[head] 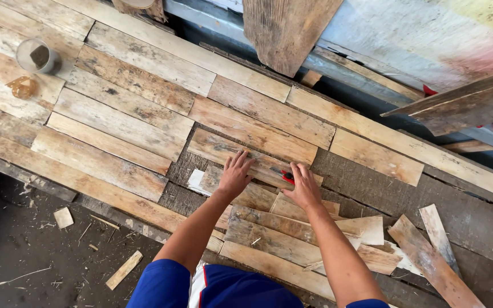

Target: Fitting, scoring, and snapping thin wood planks to install a floor surface.

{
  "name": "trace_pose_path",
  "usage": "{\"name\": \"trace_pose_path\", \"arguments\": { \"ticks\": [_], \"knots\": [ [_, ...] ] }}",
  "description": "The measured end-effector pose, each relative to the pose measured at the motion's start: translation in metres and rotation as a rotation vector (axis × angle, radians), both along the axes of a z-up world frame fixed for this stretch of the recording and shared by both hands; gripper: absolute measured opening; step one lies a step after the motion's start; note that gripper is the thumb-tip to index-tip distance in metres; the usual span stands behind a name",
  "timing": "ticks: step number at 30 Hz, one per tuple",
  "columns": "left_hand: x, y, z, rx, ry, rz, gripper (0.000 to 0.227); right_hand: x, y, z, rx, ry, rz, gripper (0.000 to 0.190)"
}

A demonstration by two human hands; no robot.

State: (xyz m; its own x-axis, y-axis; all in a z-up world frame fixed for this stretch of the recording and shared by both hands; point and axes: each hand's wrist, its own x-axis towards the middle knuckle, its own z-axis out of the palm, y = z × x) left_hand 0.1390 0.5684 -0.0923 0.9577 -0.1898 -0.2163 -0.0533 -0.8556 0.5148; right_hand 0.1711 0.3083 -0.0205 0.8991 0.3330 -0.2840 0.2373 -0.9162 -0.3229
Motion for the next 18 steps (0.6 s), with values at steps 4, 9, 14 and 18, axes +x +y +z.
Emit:
{"name": "trace_pose_path", "arguments": {
  "ticks": [4, 9, 14, 18],
  "knots": [
    [0.002, 0.001, 0.008, 0.026, 0.011, -0.009, 0.064, -0.002, -0.002, -0.005, -0.033, 0.021, -0.006, 0.104],
    [0.007, 0.001, 0.011, 0.08, 0.047, 0.043, 0.07, -0.003, -0.005, -0.012, 0.002, -0.007, 0.01, 0.103],
    [0.006, 0.0, 0.01, 0.083, 0.052, 0.105, 0.072, -0.001, -0.001, -0.009, 0.02, -0.005, 0.001, 0.102],
    [0.004, 0.001, 0.01, 0.071, 0.02, 0.144, 0.072, 0.003, 0.002, -0.001, 0.042, -0.004, -0.012, 0.101]
  ]
}}
